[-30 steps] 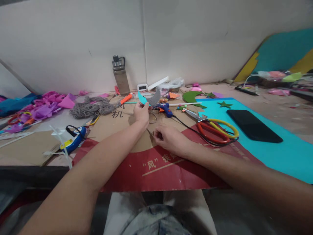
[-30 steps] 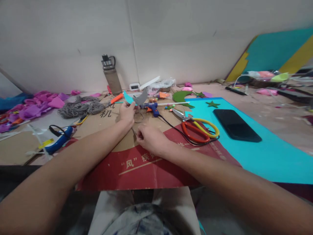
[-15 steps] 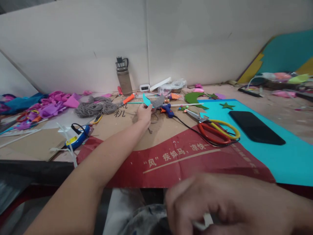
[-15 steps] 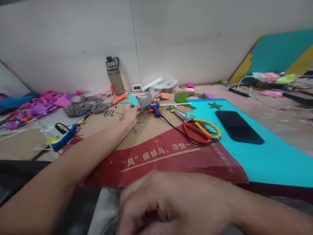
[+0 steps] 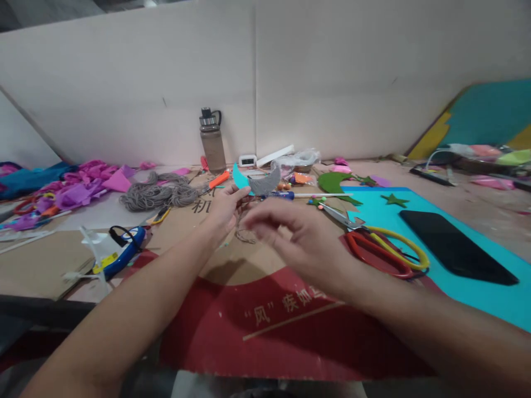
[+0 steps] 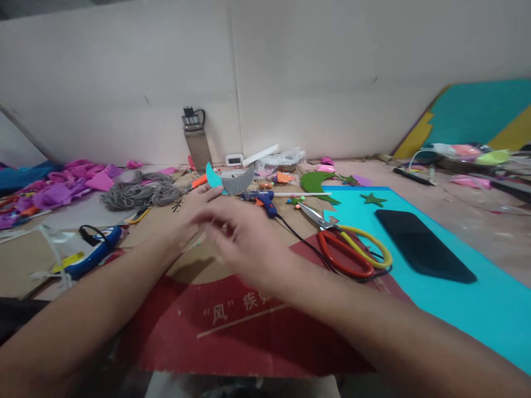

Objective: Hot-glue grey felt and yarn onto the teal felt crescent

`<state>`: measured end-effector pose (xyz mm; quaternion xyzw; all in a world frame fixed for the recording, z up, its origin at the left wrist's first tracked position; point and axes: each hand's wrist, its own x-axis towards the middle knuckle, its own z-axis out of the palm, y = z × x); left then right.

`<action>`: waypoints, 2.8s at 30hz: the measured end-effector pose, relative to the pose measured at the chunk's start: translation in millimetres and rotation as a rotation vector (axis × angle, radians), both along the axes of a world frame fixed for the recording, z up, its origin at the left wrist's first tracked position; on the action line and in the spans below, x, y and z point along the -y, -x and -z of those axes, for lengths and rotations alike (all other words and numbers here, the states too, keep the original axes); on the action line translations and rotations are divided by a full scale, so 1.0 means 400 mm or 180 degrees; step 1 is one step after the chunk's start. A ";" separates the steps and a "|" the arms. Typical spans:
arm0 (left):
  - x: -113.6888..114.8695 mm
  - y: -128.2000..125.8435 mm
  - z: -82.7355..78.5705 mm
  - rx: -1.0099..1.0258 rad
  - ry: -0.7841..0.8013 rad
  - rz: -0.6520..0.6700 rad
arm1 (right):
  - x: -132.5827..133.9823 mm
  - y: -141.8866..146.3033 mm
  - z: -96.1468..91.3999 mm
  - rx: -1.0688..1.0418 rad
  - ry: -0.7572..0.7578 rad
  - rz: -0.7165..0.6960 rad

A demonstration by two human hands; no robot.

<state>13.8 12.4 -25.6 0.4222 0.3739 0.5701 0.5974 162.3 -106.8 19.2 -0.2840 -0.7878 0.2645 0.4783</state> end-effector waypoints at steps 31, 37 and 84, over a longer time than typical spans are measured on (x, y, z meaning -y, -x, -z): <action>0.005 0.071 -0.053 -0.0480 -0.0174 -0.0405 | -0.292 -0.101 0.185 0.2355 0.1235 0.2516; -0.003 0.085 -0.062 -0.0322 -0.0266 -0.0447 | -0.283 -0.090 0.164 0.2290 0.1215 0.2789; 0.006 0.087 -0.070 -0.0874 -0.0110 0.0200 | -0.225 -0.154 0.063 0.0699 0.0555 0.2361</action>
